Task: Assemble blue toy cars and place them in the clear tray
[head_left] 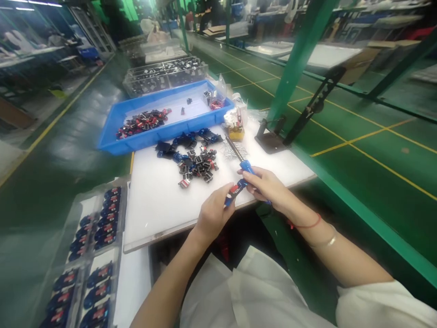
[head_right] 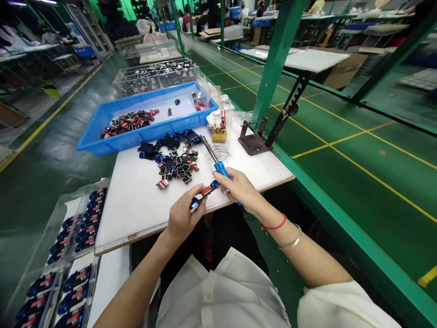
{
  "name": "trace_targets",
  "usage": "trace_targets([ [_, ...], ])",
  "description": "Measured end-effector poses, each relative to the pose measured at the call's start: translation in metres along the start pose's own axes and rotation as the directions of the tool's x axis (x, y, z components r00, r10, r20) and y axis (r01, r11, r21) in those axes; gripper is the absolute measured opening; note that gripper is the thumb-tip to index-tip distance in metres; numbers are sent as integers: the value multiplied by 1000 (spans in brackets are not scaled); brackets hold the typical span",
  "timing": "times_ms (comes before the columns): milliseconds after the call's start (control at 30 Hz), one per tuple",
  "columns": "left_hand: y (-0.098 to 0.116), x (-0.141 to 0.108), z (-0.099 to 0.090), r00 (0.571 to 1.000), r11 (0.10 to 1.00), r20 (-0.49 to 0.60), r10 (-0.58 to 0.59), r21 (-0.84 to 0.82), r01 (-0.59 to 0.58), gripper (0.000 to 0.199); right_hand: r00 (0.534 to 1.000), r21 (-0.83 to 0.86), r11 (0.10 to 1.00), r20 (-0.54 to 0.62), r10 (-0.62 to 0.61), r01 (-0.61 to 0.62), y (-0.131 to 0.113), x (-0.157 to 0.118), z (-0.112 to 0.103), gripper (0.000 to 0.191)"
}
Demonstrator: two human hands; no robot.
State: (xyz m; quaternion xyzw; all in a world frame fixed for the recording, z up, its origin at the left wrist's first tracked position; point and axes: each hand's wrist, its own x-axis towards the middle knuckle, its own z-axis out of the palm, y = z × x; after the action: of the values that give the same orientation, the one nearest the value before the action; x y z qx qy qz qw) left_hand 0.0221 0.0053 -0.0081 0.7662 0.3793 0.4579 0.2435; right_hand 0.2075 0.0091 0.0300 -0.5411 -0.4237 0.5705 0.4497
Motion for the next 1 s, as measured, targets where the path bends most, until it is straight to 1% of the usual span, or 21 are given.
trace_targets([
  [67,-1,0,-5,992,995,94,80,47,-85,25,1000,25,999,-2,27,-27,-3,-1,3,52],
  [167,-4,2,-13,962,976,202,186,77,-205,28,998,38,998,-12,57,-56,-5,-4,3,49],
  [233,-8,3,-16,944,962,219,245,69,-266,31,998,43,997,-30,61,-60,-5,-7,2,48],
  [267,-10,2,-17,945,960,205,254,65,-272,34,997,44,997,-44,59,-57,-5,-8,1,49],
  [300,-12,1,-18,956,966,175,236,63,-250,37,997,45,998,-61,50,-47,-5,-9,1,50],
  [333,-14,0,-18,972,978,134,192,56,-201,41,996,43,999,-81,34,-31,-5,-10,1,52],
  [367,-16,-2,-19,989,992,94,118,33,-122,48,994,38,999,-104,13,-9,-4,-10,1,54],
  [400,-17,-4,-20,997,1000,72,16,-15,-15,59,991,28,1000,-130,-11,14,-3,-10,1,55],
  [433,-16,-6,-20,991,990,85,-103,-91,111,70,987,14,999,-157,-34,37,-3,-10,1,56],
  [467,-15,-7,-22,966,952,134,-219,-187,242,79,982,-4,998,-180,-56,56,-2,-10,2,56],
  [500,-13,-8,-23,925,885,209,-316,-285,367,85,977,-23,997,-198,-74,71,-1,-10,3,56],
  [533,-11,-8,-25,878,800,284,-386,-369,472,87,973,-41,996,-209,-92,85,1,-10,4,54],
  [567,-8,-8,-26,834,713,339,-436,-435,550,85,971,-58,993,-213,-111,101,2,-10,5,52],
  [600,-5,-7,-27,802,639,364,-474,-485,597,80,969,-75,990,-211,-132,119,4,-10,7,50],
  [667,-1,-4,-28,770,544,345,-537,-556,629,70,963,-111,981,-199,-179,159,9,-9,10,46],
  [767,-1,0,-28,755,490,301,-583,-610,622,62,960,-160,969,-179,-217,189,18,-4,14,42],
  [833,-4,-2,-29,762,490,284,-583,-625,608,59,964,-190,967,-173,-203,169,22,-1,15,44],
  [900,-6,-7,-32,775,504,260,-576,-633,587,56,969,-214,969,-185,-164,123,22,1,18,49],
  [1000,-8,-21,-47,795,539,195,-575,-640,547,48,963,-246,968,-245,-116,54,18,-5,21,56],
])
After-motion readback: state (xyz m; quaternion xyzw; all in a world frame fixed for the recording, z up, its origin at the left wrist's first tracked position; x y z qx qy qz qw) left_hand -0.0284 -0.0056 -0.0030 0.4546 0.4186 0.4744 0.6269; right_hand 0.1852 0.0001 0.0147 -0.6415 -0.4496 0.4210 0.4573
